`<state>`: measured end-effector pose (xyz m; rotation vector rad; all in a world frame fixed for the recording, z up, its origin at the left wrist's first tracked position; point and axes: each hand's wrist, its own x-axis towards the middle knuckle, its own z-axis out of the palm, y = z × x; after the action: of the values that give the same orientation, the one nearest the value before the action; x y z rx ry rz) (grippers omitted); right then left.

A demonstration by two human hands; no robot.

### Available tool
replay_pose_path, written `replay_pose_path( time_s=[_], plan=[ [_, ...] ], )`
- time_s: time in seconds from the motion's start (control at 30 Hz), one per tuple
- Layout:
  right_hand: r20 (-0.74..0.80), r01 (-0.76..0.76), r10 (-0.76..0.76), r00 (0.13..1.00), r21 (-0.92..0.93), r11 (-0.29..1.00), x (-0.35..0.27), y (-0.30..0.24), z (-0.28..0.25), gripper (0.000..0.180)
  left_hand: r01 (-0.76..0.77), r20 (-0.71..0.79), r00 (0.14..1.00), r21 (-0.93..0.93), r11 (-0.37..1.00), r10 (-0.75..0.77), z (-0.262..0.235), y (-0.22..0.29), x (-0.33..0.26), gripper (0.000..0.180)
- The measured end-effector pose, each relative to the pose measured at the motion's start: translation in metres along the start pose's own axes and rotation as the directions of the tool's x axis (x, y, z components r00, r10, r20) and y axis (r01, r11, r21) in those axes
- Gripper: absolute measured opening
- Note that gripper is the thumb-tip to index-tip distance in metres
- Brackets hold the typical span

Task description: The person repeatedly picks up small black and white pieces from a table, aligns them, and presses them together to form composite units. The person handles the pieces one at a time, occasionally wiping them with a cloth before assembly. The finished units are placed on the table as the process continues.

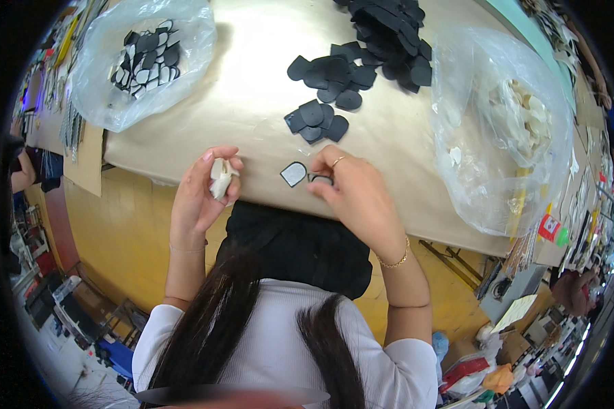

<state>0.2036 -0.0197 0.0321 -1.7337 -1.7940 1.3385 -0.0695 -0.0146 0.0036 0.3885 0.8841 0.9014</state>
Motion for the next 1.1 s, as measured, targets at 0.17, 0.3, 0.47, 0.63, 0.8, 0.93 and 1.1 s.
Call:
replay_pose_path(
  time_s=[0.17,0.3,0.47,0.63,0.8,0.93,1.1],
  plan=[
    [-0.047,0.286,-0.318,0.947,-0.326,0.901,0.015,-0.015,0.019,0.029,-0.025,0.03,0.999,-0.104,0.994,0.028,-0.002,0.001,-0.004,0.041],
    [0.173,0.279,-0.225,0.959,-0.428,0.86,0.024,-0.032,0.01,0.026,-0.088,-0.016,0.996,-0.017,0.996,0.087,-0.003,0.008,-0.014,0.047],
    [0.283,0.428,-0.33,0.901,-0.44,0.79,0.078,-0.081,-0.002,0.027,-0.148,-0.037,0.988,0.046,0.988,0.15,-0.006,0.007,-0.02,0.055],
    [-0.188,0.684,-0.672,0.716,0.001,0.729,0.12,-0.124,0.009,0.026,-0.257,-0.072,0.958,0.209,0.943,0.277,-0.004,0.005,-0.023,0.061],
    [0.261,0.69,-0.664,0.701,-0.011,0.724,0.092,-0.093,0.008,0.03,-0.183,-0.016,0.982,0.109,0.977,0.186,-0.003,0.009,-0.02,0.06],
    [0.235,0.596,-0.621,0.748,0.174,0.784,0.069,-0.051,0.001,0.018,-0.082,0.085,0.994,0.066,0.995,0.076,0.007,0.006,-0.015,0.056],
    [-0.065,0.52,-0.541,0.839,0.389,0.76,0.034,-0.003,-0.007,0.016,0.01,0.123,0.992,0.093,0.996,-0.021,0.027,0.003,-0.003,0.048]
  ],
)
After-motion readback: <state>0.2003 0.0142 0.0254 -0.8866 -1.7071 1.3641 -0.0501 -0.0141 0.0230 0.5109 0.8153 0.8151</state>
